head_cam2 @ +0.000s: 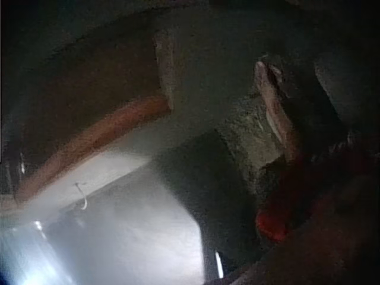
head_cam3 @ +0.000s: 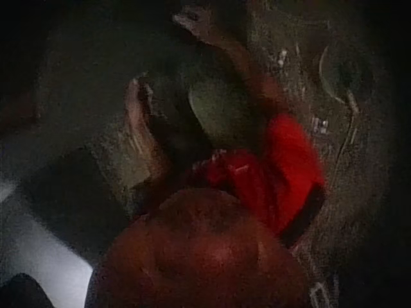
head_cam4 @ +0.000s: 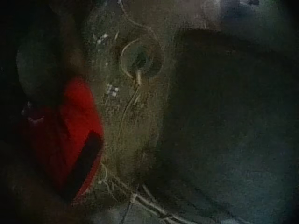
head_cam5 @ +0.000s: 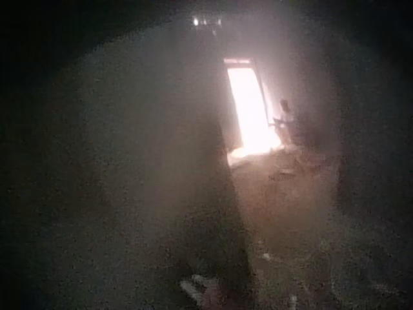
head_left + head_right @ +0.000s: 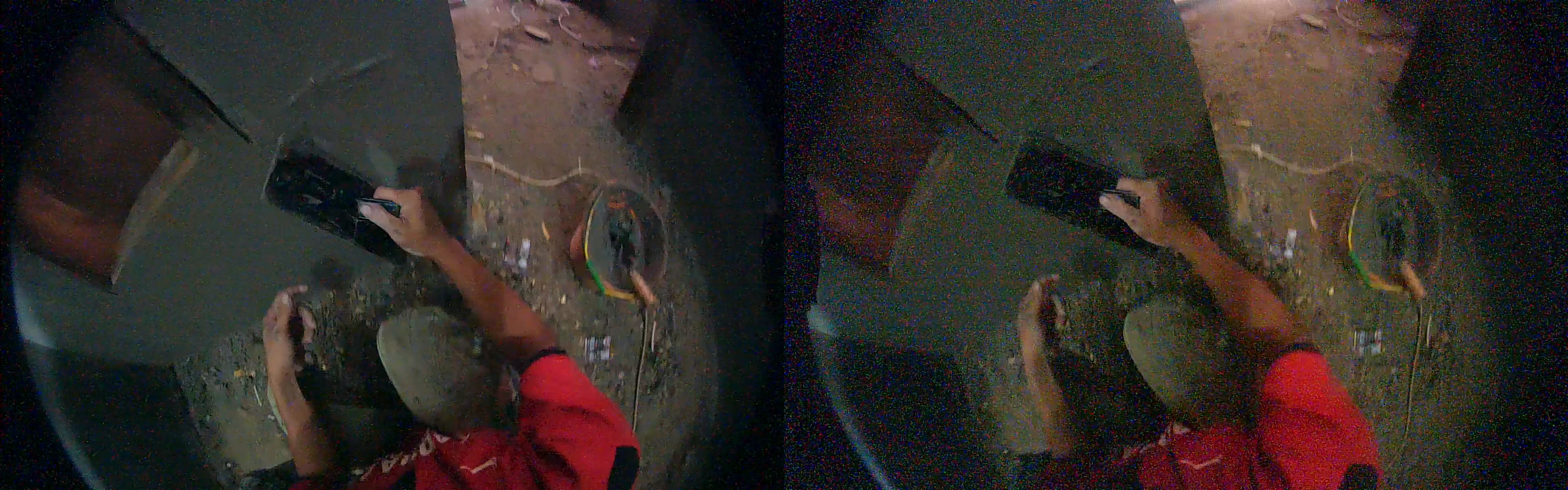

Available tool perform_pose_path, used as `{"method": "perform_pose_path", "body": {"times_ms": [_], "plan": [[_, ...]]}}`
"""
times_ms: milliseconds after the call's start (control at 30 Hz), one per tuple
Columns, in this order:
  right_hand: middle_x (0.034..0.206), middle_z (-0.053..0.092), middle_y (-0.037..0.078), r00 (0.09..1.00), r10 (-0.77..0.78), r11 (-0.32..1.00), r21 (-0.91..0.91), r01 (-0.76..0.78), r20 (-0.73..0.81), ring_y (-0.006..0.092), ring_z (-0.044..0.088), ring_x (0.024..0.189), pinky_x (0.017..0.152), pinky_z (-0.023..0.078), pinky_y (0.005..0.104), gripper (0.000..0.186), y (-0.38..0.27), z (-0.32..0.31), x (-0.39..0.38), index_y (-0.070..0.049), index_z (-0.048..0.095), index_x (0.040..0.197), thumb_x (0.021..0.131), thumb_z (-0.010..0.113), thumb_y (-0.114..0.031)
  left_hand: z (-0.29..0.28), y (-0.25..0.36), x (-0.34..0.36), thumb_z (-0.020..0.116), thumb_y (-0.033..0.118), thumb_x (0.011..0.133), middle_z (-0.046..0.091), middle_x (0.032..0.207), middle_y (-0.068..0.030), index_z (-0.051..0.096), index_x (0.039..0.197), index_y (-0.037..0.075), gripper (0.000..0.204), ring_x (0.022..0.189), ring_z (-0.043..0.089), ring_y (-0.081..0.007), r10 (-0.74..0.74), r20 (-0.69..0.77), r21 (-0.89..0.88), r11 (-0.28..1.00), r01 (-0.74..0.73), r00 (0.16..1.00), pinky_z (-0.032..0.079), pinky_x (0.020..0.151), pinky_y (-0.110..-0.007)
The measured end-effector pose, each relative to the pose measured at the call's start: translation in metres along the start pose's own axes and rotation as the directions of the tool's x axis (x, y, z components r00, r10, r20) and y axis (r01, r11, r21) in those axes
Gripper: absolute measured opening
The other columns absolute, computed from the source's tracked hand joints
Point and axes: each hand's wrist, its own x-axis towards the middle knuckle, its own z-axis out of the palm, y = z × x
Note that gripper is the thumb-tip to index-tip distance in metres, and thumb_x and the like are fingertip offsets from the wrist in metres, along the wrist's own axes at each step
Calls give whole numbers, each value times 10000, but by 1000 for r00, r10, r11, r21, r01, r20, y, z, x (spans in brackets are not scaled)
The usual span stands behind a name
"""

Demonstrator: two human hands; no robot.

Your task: The person applies plaster to a wall using a trowel and a hawk. They scoop plaster from a bucket onto the hawk, then use the trowel to spread and smooth it onto the interior wall surface, including around a window frame.

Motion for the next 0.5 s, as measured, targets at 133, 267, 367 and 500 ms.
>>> {"method": "perform_pose_path", "body": {"times_ms": [133,267,367,500], "plan": [[664,628,153,980,-41,993,-120,18,-193,200,614,606,589,484,366,325,52,-5,-56,4,658,869,866,712,-317,13,9,-13,513,414,1003,570,600,-10,623,1115,37,408,472,448,-77,33,-39,-14,999,-34,999,328,459,-228],[626,621,165,877,-17,950,-282,-136,-480,266,636,553,521,478,396,339,86,-25,-51,-34,624,830,839,743,-351,8,6,-12,521,415,999,563,598,-12,623,1111,28,416,464,430,-77,18,-44,18,1000,-17,999,312,456,-230],[636,631,193,951,-27,859,-494,-136,-308,347,665,597,524,490,442,397,76,-10,-11,-52,595,850,825,748,-417,3,1,-4,518,414,1001,564,604,-14,624,1115,27,417,462,427,-78,7,-53,20,1000,-6,999,309,456,-229],[659,641,203,999,-10,792,-610,33,40,400,658,634,537,495,474,435,91,22,-50,-60,581,877,815,746,-459,17,10,7,501,422,1007,567,611,-13,628,1115,30,426,462,430,-76,25,-57,-3,1000,-25,998,320,458,-231]]}}
